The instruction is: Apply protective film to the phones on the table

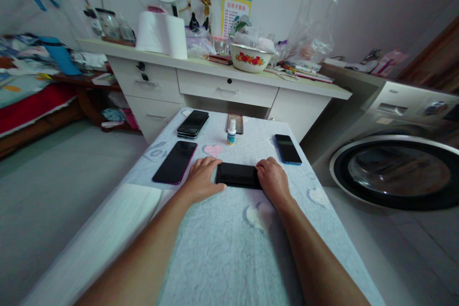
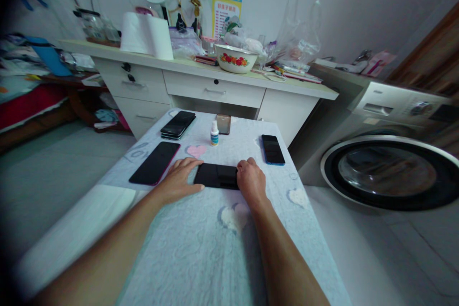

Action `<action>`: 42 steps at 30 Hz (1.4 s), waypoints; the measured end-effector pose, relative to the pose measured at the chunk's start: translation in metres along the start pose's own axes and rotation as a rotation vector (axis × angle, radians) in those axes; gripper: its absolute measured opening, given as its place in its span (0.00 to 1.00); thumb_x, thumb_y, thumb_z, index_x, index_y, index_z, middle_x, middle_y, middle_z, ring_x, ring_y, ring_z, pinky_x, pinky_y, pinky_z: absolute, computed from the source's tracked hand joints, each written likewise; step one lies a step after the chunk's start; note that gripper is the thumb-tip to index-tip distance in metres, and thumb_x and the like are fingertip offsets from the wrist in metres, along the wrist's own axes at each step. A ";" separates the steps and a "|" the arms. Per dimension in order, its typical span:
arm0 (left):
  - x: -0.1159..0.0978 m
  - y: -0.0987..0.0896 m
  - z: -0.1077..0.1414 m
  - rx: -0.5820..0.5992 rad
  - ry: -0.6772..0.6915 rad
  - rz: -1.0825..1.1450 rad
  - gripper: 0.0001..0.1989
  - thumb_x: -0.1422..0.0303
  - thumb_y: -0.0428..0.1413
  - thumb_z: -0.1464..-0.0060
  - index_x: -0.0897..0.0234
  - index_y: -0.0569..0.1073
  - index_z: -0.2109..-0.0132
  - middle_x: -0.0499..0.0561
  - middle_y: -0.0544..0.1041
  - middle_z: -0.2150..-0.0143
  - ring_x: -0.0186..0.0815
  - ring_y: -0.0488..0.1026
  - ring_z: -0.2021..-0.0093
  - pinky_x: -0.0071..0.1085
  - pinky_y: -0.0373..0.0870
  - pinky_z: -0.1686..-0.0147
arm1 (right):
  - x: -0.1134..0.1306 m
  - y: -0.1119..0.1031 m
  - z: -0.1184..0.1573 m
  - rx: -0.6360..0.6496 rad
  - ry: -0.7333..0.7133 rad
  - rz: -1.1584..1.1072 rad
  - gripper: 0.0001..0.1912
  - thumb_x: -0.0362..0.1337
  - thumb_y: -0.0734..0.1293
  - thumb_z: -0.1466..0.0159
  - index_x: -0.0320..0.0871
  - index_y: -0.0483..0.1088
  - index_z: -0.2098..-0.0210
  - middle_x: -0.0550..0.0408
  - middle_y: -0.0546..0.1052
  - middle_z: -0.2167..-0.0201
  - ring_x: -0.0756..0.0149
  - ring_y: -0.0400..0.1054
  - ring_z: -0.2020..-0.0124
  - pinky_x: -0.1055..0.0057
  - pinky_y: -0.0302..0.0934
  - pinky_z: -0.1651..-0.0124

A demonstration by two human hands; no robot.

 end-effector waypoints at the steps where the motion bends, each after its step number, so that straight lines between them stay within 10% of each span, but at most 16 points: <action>1: 0.000 0.000 0.000 -0.002 0.002 0.003 0.32 0.59 0.58 0.58 0.56 0.63 0.43 0.52 0.65 0.42 0.48 0.59 0.42 0.42 0.57 0.44 | 0.000 0.000 0.000 0.007 0.000 -0.002 0.12 0.35 0.59 0.35 0.45 0.74 0.63 0.54 0.72 0.63 0.68 0.66 0.65 0.74 0.53 0.63; 42: -0.003 -0.002 0.001 0.020 -0.020 -0.011 0.33 0.60 0.58 0.57 0.60 0.62 0.42 0.54 0.64 0.42 0.48 0.59 0.42 0.42 0.57 0.43 | 0.001 0.004 0.000 0.001 -0.062 -0.094 0.10 0.34 0.60 0.36 0.44 0.74 0.64 0.53 0.72 0.64 0.68 0.66 0.63 0.75 0.54 0.60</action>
Point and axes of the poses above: each hand's wrist, its own z-axis away from the middle knuckle, its own y-axis out of the palm, x = y × z, the point moved 2 cm from there along -z, towards the middle knuckle
